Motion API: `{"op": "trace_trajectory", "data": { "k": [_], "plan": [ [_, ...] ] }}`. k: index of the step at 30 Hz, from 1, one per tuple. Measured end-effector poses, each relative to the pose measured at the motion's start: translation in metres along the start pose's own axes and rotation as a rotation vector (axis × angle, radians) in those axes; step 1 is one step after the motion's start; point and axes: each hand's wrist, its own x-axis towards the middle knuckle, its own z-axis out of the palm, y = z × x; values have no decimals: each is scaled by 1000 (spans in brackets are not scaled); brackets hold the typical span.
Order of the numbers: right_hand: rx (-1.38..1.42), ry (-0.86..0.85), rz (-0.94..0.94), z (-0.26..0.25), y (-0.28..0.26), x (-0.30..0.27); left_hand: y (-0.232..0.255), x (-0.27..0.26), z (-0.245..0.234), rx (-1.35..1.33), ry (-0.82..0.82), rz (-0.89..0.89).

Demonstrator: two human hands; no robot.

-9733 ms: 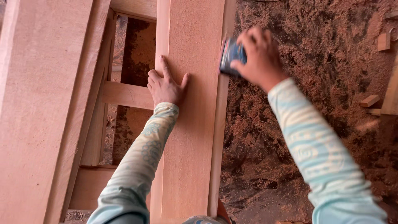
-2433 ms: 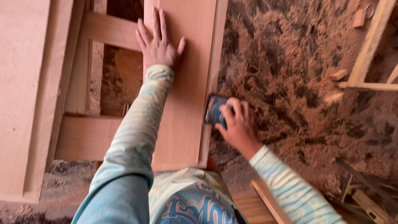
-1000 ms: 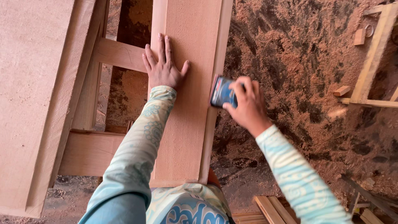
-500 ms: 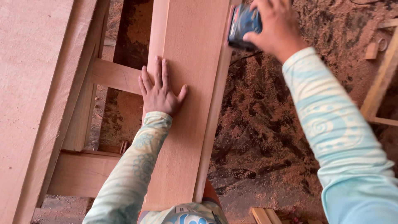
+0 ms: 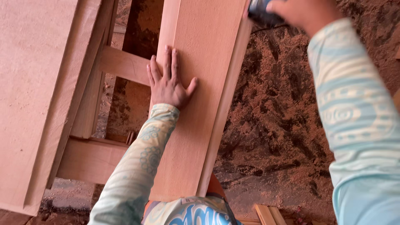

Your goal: The person uses a handheld electric sander to smooth the surface of a light-colored wooden board. They move the sander back and forth along the length of the board, generating sawdust. The person occasionally repositions the board to access different sections.

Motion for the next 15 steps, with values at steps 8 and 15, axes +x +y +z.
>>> {"op": "trace_trajectory", "data": {
  "k": [8,15],
  "plan": [
    [-249,133,-141,84,-54,-169,-7,-1,14,34,26,5],
    [-237,84,-98,142,-126,-318,-11,-31,16,108,-19,-34]
  ]
}}
